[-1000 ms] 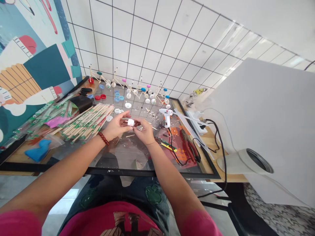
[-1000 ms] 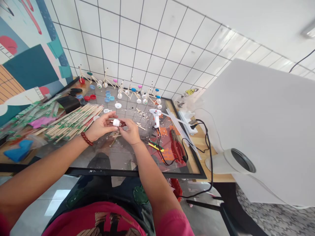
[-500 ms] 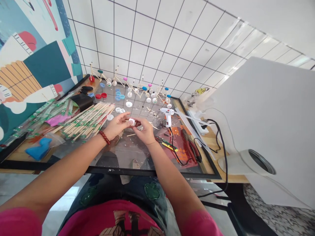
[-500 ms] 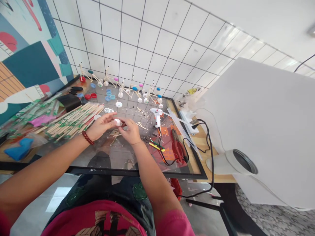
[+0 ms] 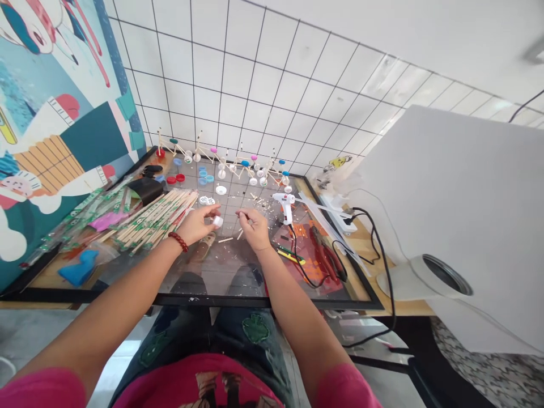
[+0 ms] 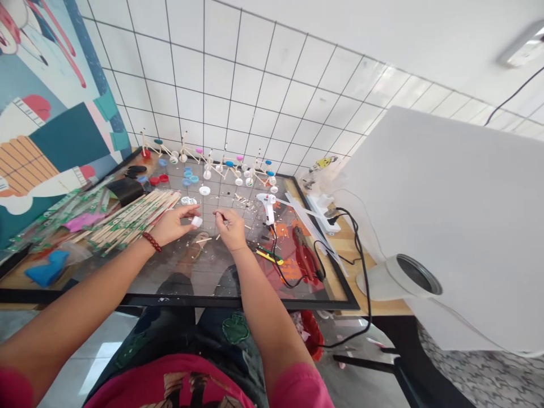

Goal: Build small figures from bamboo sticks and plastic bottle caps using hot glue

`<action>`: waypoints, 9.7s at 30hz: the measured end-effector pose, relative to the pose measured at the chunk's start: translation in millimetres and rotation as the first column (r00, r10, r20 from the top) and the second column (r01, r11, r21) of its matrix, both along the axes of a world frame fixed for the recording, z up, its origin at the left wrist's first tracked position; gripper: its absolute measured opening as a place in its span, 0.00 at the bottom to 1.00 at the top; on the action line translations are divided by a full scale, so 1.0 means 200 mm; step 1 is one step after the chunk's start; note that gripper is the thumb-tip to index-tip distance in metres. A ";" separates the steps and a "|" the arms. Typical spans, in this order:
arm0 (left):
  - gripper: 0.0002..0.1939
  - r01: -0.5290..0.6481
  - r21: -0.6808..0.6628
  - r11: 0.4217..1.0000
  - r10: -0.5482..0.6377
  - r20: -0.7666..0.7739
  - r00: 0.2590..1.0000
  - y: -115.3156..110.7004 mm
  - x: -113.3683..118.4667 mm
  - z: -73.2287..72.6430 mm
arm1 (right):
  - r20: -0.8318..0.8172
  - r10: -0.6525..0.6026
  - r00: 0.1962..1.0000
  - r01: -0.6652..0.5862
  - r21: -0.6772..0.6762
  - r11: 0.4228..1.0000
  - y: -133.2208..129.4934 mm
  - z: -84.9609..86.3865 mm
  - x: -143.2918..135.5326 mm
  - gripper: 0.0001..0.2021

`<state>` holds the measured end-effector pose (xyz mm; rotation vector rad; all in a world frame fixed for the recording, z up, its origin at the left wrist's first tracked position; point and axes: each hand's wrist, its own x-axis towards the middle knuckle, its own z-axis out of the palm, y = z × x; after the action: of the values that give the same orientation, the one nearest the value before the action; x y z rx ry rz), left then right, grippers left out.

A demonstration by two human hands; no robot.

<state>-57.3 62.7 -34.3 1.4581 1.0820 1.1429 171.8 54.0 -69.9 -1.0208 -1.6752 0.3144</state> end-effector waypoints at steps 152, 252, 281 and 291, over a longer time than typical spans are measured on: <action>0.10 0.248 0.190 0.950 -0.012 -0.770 0.638 -0.15 0.08 0.06 | 0.085 -0.040 0.996 0.066 -0.330 0.942 -0.14 0.00 -0.01 0.09; 0.27 0.421 -0.139 0.896 -0.436 -0.103 0.894 -0.07 0.00 0.08 | 0.362 0.131 0.923 -0.020 -0.295 0.955 -0.16 0.10 0.03 0.10; 0.10 0.232 0.236 0.944 -0.182 -0.215 0.959 -0.08 0.02 -0.01 | 0.142 0.285 0.948 -0.259 -0.176 0.950 -0.12 0.02 0.07 0.05; 0.13 0.233 0.211 0.949 -0.191 -0.201 0.961 -0.07 0.01 -0.03 | 0.201 0.267 0.943 -0.234 -0.174 0.957 -0.12 0.00 0.06 0.05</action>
<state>-54.8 48.3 -40.1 1.8433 0.9041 1.0250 184.4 29.5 -69.1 -0.9784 -2.0166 0.5138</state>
